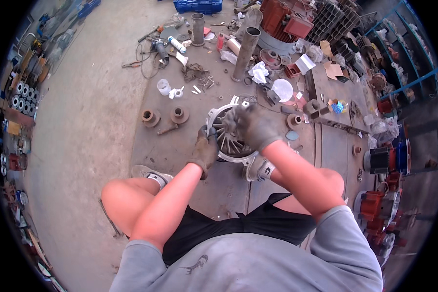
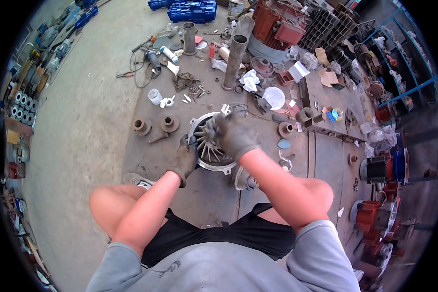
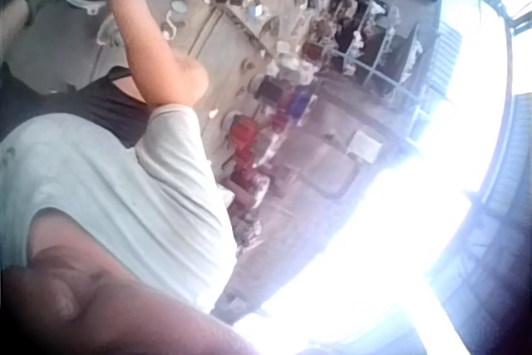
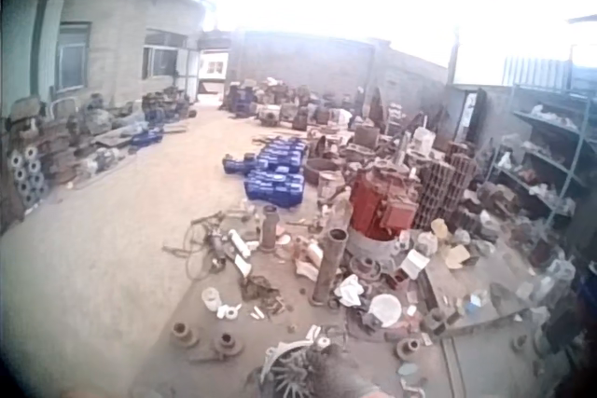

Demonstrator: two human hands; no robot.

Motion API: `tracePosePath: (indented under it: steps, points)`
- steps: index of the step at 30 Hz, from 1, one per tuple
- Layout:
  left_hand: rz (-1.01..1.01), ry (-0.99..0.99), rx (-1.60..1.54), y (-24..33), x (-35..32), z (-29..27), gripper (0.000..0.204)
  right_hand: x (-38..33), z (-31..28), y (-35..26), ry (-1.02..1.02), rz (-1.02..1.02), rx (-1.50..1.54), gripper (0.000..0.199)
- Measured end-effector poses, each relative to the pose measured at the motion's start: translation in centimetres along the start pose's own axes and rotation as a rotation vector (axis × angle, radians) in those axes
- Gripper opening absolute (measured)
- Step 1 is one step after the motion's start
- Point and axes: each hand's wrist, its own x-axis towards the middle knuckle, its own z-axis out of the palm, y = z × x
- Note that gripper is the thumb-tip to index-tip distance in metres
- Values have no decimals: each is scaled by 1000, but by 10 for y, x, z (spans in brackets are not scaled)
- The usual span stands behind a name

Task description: The person sits on the floor of a workshop and uses a screwdriver to remove screws from the end cover of a blue electric motor. After removing the screws, the person detaches the cover to expose the internal fan and rotor assembly.

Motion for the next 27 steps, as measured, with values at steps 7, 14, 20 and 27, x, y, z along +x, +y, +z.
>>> tracePosePath:
  steps: [7,14,20,27]
  points:
    - [58,19,-34,-14,6,9,59,-62,-5,23,-276,-93,4,35]
    - [59,-20,-143,-2,-3,5,57,6,-18,-8,80,-221,130,34]
    - [42,-3,-120,-1,-2,0,55,24,10,23,-23,-383,-122,43]
    - [-26,-41,-211,9,-7,-2,58,19,-37,57,-149,-355,-249,46]
